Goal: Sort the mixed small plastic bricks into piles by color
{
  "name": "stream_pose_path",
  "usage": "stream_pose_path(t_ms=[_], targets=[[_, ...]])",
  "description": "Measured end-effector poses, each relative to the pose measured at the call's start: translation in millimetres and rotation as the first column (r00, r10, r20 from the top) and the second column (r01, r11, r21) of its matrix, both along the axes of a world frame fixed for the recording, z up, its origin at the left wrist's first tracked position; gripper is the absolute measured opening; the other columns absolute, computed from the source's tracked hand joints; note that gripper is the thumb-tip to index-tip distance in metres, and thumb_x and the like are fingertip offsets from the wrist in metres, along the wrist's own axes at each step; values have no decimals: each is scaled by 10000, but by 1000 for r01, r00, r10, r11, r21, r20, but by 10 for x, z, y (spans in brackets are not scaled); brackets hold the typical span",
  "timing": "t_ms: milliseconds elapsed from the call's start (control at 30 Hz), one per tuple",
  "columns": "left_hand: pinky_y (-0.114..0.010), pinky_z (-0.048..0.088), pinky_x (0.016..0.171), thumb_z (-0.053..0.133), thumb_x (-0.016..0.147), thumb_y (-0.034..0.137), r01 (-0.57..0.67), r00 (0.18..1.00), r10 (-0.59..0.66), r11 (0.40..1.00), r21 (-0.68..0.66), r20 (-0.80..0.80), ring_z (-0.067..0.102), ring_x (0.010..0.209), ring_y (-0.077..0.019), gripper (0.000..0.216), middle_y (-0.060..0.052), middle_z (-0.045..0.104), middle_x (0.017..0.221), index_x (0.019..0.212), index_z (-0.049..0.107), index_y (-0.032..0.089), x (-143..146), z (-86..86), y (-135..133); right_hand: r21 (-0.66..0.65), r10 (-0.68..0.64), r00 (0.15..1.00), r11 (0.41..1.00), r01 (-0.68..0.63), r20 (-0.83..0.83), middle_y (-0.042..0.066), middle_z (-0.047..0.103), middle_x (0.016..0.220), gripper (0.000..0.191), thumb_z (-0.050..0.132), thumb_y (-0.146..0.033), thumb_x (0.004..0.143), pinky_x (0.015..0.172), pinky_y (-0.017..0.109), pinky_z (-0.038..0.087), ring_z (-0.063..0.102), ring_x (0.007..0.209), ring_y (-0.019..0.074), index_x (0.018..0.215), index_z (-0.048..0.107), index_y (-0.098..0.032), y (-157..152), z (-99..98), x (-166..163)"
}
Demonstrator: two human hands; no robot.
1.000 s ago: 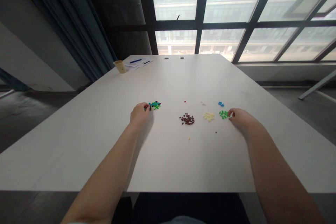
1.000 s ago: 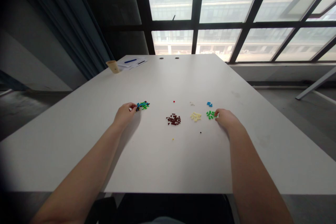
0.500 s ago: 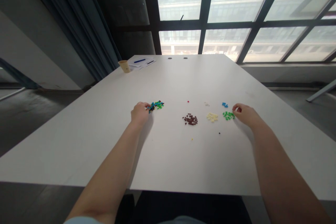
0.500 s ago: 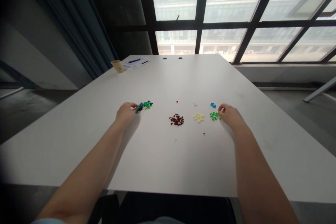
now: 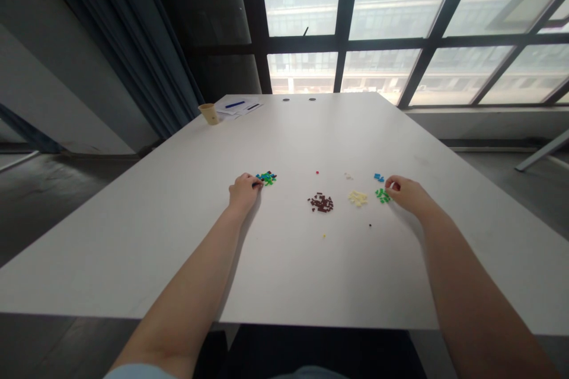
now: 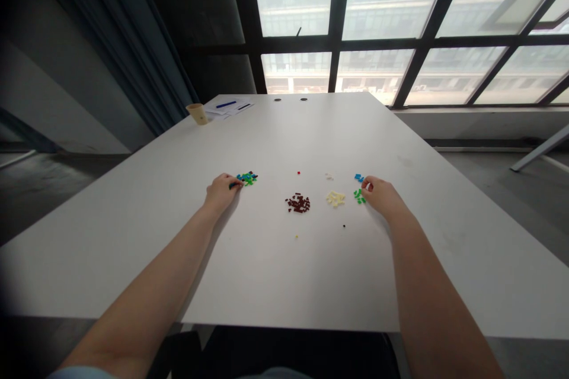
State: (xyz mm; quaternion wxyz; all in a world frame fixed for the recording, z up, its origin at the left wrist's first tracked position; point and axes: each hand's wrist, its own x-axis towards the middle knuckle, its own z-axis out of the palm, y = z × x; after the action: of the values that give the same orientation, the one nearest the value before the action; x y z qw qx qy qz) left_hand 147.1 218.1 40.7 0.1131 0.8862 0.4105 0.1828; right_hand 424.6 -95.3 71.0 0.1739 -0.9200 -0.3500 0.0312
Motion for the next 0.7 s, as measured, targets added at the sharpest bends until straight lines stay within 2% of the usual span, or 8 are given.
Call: stream_pose_path(t_ms=[100, 167, 233, 333, 433, 500, 600, 700], targets=[[-315, 412, 779, 516, 749, 264, 126, 970, -94, 983, -131, 226, 561, 892, -208, 192, -73, 646, 909, 812, 679, 186, 53, 42, -63, 0, 13, 1000, 1000, -13, 3, -4, 561, 612, 91, 473, -215, 691, 510, 222, 322, 479, 536, 114, 717, 558, -197, 5, 8, 0], [-307, 421, 755, 540, 731, 282, 261, 891, -115, 922, -287, 440, 580, 816, -186, 187, -78, 667, 867, 801, 664, 161, 104, 100, -185, -7, 11, 1000, 1000, -11, -3, -7, 555, 607, 93, 471, -217, 696, 513, 223, 323, 478, 537, 113, 726, 557, -197, 10, 14, -5], [-290, 429, 696, 592, 689, 308, 407, 785, -55, 797, -447, 617, 587, 746, -160, 190, -75, 681, 855, 789, 644, 155, 152, 175, -372, -4, 13, 1000, 1000, -13, -10, -10, 549, 601, 95, 469, -219, 699, 518, 222, 326, 476, 535, 111, 730, 555, -197, 17, 16, -16], [-247, 415, 620, 700, 604, 324, 607, 663, 63, 538, -584, 746, 575, 651, -113, 287, -47, 691, 805, 828, 612, 167, 200, 282, -708, 19, 28, 1000, 999, -28, -5, -14, 540, 590, 92, 463, -219, 701, 523, 220, 327, 473, 529, 106, 721, 549, -195, 36, 3, -40], [-224, 409, 596, 772, 539, 344, 755, 591, 143, 248, -607, 794, 565, 585, -89, 395, -6, 676, 677, 848, 590, 180, 215, 337, -991, 30, 32, 999, 999, -32, 0, -15, 536, 588, 91, 463, -222, 696, 512, 217, 319, 468, 521, 102, 715, 548, -193, 66, -22, -52], [-224, 413, 589, 796, 508, 359, 805, 566, 162, 101, -584, 808, 555, 545, -84, 431, 16, 657, 607, 839, 581, 185, 216, 342, -1111, 33, 35, 999, 999, -35, 2, -15, 536, 587, 91, 463, -219, 691, 506, 214, 315, 462, 514, 100, 715, 547, -193, 86, -39, -51], [-232, 423, 589, 806, 497, 356, 830, 553, 155, -19, -557, 819, 556, 527, -89, 431, 25, 641, 559, 817, 575, 183, 217, 321, -1198, 42, 45, 999, 998, -45, 14, -16, 529, 581, 92, 456, -221, 697, 511, 215, 315, 459, 516, 102, 715, 543, -197, 112, -52, -44], [-240, 432, 593, 809, 496, 341, 828, 561, 129, -58, -558, 818, 565, 525, -98, 422, 15, 647, 559, 805, 575, 175, 218, 296, -1221, 69, 51, 998, 996, -53, 23, -22, 498, 560, 88, 457, -228, 706, 525, 222, 317, 454, 525, 110, 719, 540, -202, 145, -33, -74]])
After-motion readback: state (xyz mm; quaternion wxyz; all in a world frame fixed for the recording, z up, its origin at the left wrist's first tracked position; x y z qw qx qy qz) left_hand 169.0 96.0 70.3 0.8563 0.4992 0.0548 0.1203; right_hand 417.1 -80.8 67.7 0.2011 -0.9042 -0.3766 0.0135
